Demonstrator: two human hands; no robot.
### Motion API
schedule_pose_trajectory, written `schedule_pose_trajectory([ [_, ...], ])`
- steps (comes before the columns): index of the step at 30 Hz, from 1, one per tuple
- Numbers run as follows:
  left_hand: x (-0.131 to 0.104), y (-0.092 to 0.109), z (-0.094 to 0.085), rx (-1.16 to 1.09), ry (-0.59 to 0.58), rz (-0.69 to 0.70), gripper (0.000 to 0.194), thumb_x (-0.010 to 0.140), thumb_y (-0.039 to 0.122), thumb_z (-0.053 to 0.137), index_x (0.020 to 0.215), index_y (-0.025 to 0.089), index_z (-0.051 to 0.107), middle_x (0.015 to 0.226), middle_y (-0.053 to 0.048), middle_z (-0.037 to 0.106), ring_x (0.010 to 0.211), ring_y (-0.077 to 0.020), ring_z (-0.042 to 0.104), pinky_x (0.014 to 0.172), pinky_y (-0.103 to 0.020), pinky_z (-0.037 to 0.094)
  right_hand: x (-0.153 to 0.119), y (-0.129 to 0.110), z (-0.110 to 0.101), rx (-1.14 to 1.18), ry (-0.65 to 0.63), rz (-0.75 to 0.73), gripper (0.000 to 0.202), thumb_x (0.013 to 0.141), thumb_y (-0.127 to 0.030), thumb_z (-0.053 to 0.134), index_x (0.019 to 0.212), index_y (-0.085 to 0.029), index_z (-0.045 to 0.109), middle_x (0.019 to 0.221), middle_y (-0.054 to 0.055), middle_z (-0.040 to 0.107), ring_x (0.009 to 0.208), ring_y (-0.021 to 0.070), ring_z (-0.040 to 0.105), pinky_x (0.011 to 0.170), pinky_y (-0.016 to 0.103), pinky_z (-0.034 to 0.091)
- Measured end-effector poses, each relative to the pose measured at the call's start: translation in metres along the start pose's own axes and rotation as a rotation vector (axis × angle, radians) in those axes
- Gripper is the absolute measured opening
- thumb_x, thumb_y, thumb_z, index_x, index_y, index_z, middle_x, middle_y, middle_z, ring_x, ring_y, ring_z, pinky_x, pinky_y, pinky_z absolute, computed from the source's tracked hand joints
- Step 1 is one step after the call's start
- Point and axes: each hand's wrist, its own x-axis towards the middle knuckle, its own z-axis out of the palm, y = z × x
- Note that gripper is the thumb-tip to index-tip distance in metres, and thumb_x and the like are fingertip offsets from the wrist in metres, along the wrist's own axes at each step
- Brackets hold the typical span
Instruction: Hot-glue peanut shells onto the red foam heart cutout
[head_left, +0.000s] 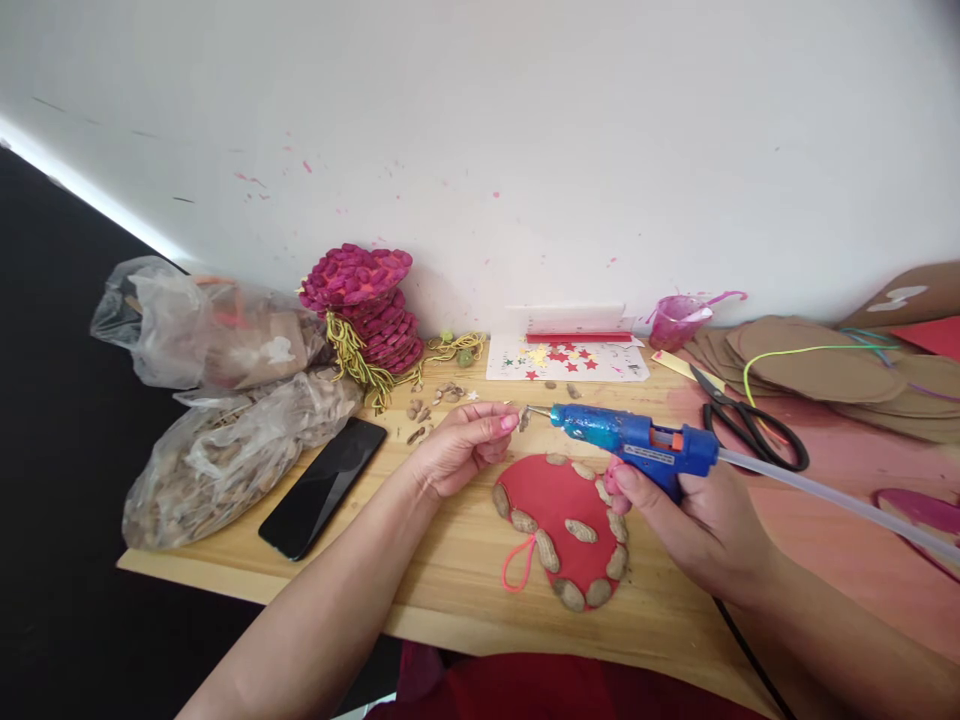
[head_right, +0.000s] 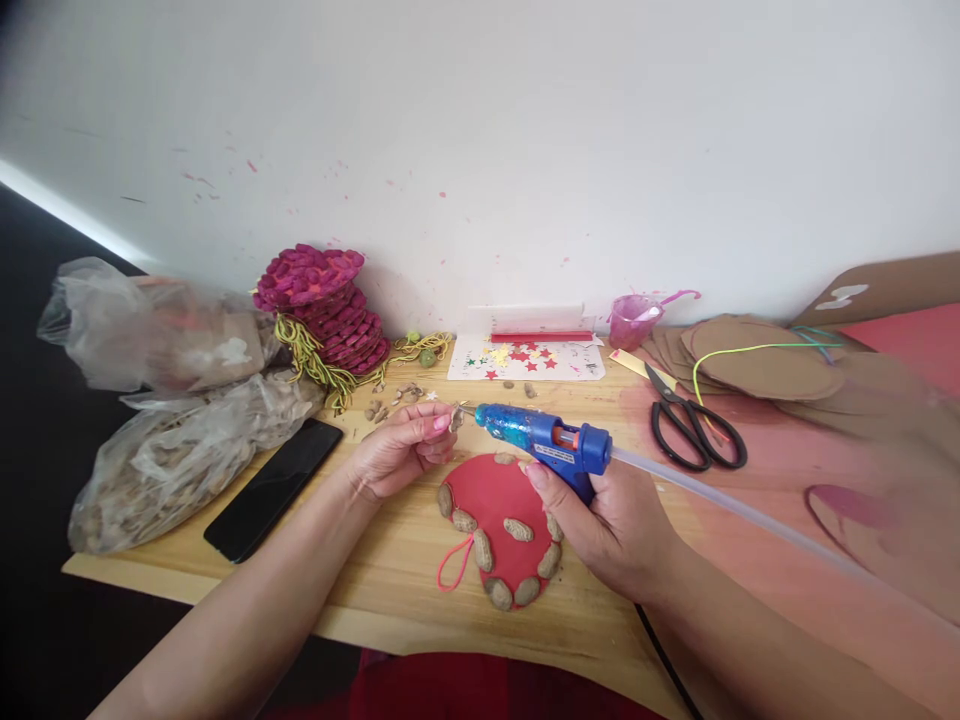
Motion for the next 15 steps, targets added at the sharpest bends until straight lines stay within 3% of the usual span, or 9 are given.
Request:
schedule_pose_trajectory([
  [15,0.0001,-0.0005,-0.0015,-0.001,-0.005,-0.006,0.03,0.062,0.028,0.09,0.072,0.011,0.067,0.052,0.008,0.037,0.048,-0.0028,0.026,0.05,-0.02,0.018,-0.0012,0.0011,0.0001,-0.027,-0.008,0.027,0.022,0.095,-0.029,0.054,0.075,-0.024,0.061,0.068,0.0,0.066,0.065,0.018,0.064,0.061,0.033,0.051],
])
